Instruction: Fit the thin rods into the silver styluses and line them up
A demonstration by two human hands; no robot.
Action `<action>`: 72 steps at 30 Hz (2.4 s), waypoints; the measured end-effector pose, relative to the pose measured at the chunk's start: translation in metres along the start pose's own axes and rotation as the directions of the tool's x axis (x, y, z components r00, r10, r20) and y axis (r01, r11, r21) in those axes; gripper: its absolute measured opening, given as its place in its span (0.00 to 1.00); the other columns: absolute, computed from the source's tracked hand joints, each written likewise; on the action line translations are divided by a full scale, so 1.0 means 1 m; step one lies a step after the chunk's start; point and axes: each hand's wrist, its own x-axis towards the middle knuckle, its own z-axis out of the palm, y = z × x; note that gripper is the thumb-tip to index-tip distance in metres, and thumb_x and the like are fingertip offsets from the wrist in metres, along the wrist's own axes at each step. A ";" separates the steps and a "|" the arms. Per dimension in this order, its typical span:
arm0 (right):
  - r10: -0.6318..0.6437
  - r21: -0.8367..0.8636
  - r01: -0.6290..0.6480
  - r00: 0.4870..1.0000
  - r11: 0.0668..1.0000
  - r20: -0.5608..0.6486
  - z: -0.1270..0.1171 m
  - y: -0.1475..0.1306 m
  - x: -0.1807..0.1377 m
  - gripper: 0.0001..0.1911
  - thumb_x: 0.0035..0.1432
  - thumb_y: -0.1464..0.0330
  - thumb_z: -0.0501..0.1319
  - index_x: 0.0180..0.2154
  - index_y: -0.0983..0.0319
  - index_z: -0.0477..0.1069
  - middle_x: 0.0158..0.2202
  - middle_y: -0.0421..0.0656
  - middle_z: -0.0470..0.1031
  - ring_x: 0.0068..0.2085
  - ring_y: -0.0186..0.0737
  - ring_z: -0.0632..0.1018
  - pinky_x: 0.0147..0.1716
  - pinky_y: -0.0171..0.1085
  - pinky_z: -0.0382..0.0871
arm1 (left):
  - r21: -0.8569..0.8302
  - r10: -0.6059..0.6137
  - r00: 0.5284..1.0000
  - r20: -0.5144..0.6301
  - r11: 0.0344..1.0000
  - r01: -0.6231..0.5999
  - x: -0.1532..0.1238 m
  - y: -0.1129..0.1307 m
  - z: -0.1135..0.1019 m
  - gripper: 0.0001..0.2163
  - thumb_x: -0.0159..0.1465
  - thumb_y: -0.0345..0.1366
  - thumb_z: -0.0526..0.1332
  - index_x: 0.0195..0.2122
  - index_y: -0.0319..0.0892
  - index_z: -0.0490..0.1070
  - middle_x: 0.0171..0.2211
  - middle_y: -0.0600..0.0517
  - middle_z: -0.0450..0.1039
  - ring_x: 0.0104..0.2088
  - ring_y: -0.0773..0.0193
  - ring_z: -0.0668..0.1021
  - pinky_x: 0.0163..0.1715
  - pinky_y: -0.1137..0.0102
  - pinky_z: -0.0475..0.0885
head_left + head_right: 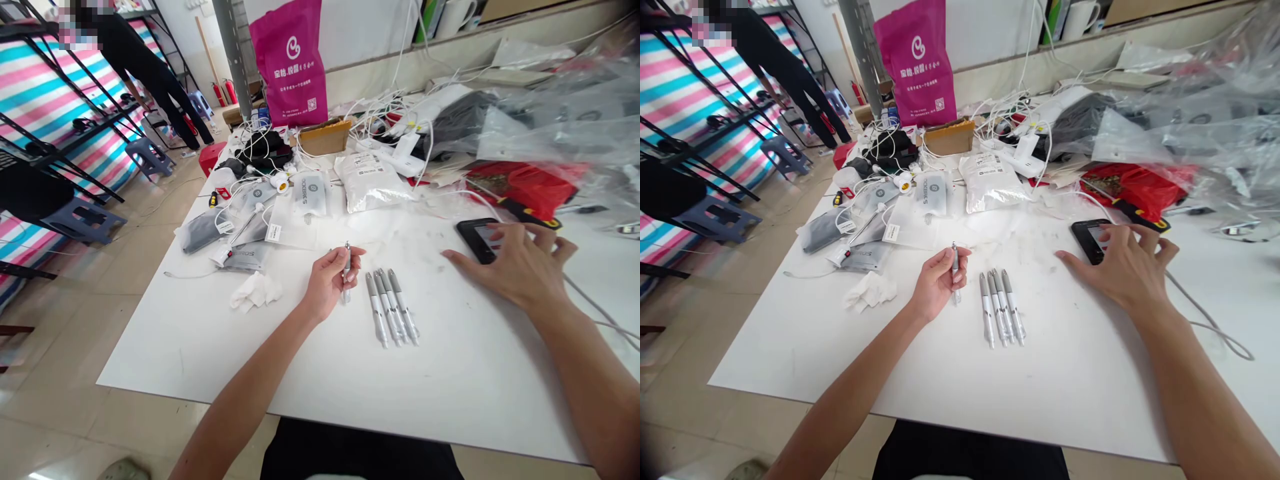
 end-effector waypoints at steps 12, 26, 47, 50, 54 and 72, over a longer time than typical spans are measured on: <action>0.003 0.012 -0.002 0.996 1.000 -0.090 -0.016 -0.001 -0.013 0.42 0.60 0.39 0.54 0.62 0.64 0.61 0.54 0.63 0.75 0.65 0.67 0.64 0.60 0.57 0.50 | 0.028 -0.008 0.999 -0.035 1.000 0.009 -0.001 0.001 0.005 0.21 0.68 0.55 0.66 0.54 0.46 0.78 0.28 0.55 0.65 0.23 0.71 0.59 0.25 0.70 0.59; -0.128 0.126 0.149 0.979 0.981 -0.159 -0.050 -0.007 -0.084 0.27 0.66 0.42 0.53 0.55 0.51 0.69 0.46 0.55 0.77 0.56 0.69 0.77 0.62 0.62 0.57 | -0.032 -0.043 0.998 -0.036 0.999 0.041 0.000 -0.001 0.003 0.23 0.64 0.56 0.69 0.35 0.38 0.74 0.31 0.53 0.65 0.23 0.75 0.60 0.19 0.75 0.54; -0.185 -0.015 0.192 0.916 0.981 -0.355 -0.025 0.018 -0.078 0.36 0.65 0.36 0.51 0.48 0.60 0.77 0.34 0.45 0.78 0.41 0.52 0.81 0.55 0.45 0.65 | -0.059 -0.039 0.999 0.016 0.997 0.040 -0.001 0.002 0.004 0.19 0.65 0.52 0.70 0.42 0.38 0.81 0.34 0.50 0.68 0.26 0.73 0.64 0.20 0.75 0.58; -0.164 -0.008 0.171 0.930 0.985 -0.329 -0.027 0.015 -0.078 0.38 0.64 0.35 0.49 0.48 0.59 0.77 0.34 0.45 0.77 0.42 0.53 0.81 0.56 0.46 0.64 | -0.056 -0.046 0.998 0.031 0.997 0.047 -0.002 0.003 0.003 0.16 0.64 0.47 0.72 0.44 0.38 0.81 0.34 0.51 0.68 0.26 0.73 0.63 0.20 0.75 0.58; -0.149 -0.001 0.155 0.947 0.988 -0.283 -0.027 0.014 -0.077 0.39 0.63 0.33 0.48 0.46 0.58 0.77 0.35 0.46 0.77 0.43 0.54 0.81 0.57 0.48 0.63 | -0.066 -0.035 0.999 0.035 0.997 0.037 0.000 0.001 0.001 0.14 0.65 0.43 0.70 0.47 0.40 0.82 0.33 0.51 0.69 0.26 0.72 0.63 0.20 0.74 0.58; -0.180 -0.001 0.197 0.895 0.980 -0.409 -0.017 0.026 -0.078 0.37 0.63 0.35 0.54 0.47 0.60 0.77 0.35 0.46 0.79 0.40 0.53 0.81 0.55 0.48 0.68 | -0.229 -0.016 0.999 0.035 0.973 0.024 -0.001 0.003 0.001 0.05 0.74 0.39 0.62 0.45 0.44 0.73 0.59 0.45 0.80 0.57 0.58 0.82 0.56 0.65 0.72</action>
